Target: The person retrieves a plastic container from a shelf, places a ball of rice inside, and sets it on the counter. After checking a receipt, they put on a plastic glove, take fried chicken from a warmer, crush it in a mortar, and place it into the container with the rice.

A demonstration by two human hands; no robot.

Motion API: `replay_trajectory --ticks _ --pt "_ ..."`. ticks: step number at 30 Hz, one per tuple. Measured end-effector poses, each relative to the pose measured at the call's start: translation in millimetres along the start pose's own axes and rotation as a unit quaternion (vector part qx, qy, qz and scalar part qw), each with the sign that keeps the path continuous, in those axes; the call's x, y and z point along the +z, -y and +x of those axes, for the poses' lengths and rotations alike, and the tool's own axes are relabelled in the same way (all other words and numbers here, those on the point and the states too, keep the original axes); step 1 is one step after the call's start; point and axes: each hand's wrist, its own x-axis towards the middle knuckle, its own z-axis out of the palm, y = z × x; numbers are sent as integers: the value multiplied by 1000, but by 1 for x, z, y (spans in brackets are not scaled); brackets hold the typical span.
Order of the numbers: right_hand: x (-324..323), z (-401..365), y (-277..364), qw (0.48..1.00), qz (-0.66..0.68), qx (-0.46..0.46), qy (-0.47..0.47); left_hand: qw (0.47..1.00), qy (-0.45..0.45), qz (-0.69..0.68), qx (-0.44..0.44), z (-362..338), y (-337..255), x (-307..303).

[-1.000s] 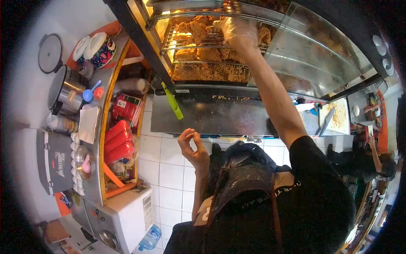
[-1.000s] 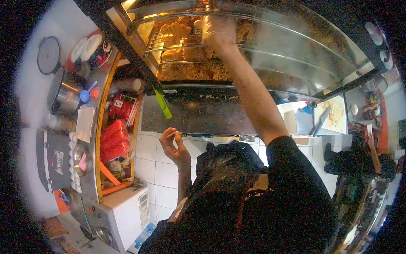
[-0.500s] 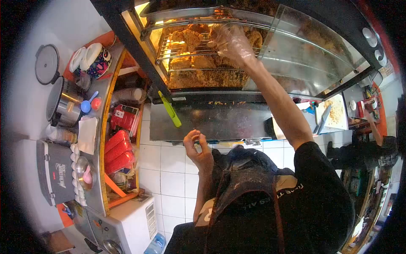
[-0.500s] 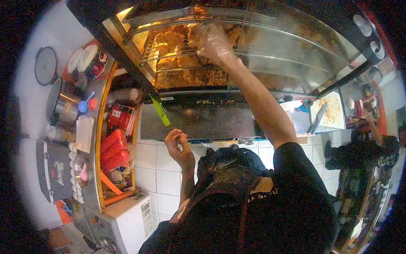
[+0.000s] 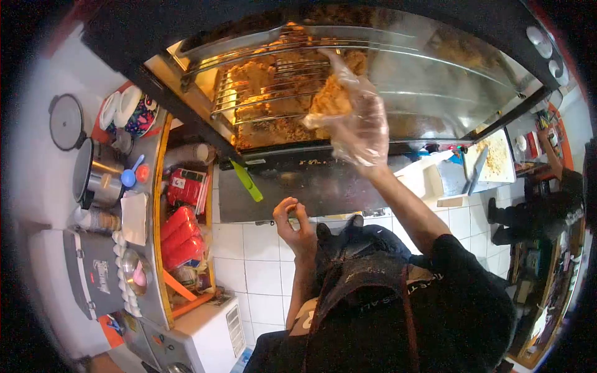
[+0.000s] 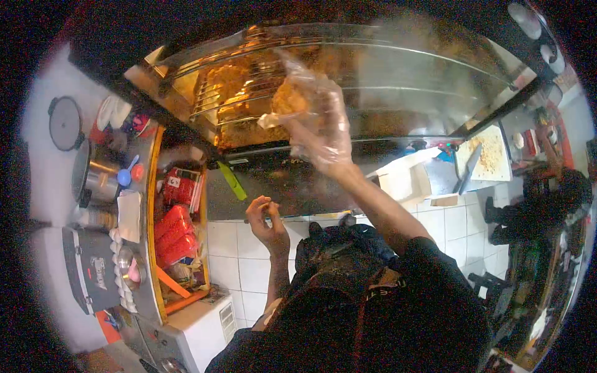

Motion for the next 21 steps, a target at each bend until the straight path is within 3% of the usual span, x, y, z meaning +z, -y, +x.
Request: replay_trajectory --ticks 1,2,3,4,6,7,9,10,12,13,14,16,17,19,21 --pt "-14 -3 28 971 92 218 -18 1000 8 3 22 1 -2 4" --pt "-24 -2 47 887 183 422 -39 999 20 2 24 1 -1 7" --pt "-32 2 47 912 57 404 -43 999 28 -16 27 1 0 13" --pt "-45 -6 46 913 52 401 -59 998 39 -35 29 1 0 18" --pt "-77 -29 47 858 268 420 -122 997 64 -29 30 0 -5 28" --pt "-89 -33 54 864 261 407 -142 997 71 -21 30 0 -8 34" --pt "-112 -37 75 697 560 419 -159 994 86 -53 50 -1 -17 50" --pt "-131 -43 85 710 554 397 -180 992 80 -78 61 -3 -22 59" --pt "-173 -57 101 662 587 427 -186 992 81 -74 68 -11 -29 79" --pt "-199 -69 101 706 533 420 -203 991 92 -57 83 -18 -42 90" --pt "-226 -71 107 715 528 403 -220 990 101 -47 90 -21 -39 99" --pt "-284 -71 116 757 394 360 -377 989 100 -72 87 -35 -56 126" --pt "-321 -69 115 804 282 339 -399 987 113 -72 90 -43 -64 141" --pt "-416 -71 97 858 64 308 -405 990 78 -48 104 -65 -75 174" --pt "-531 -90 23 875 -109 326 -340 990 60 -19 129 -86 -70 196"
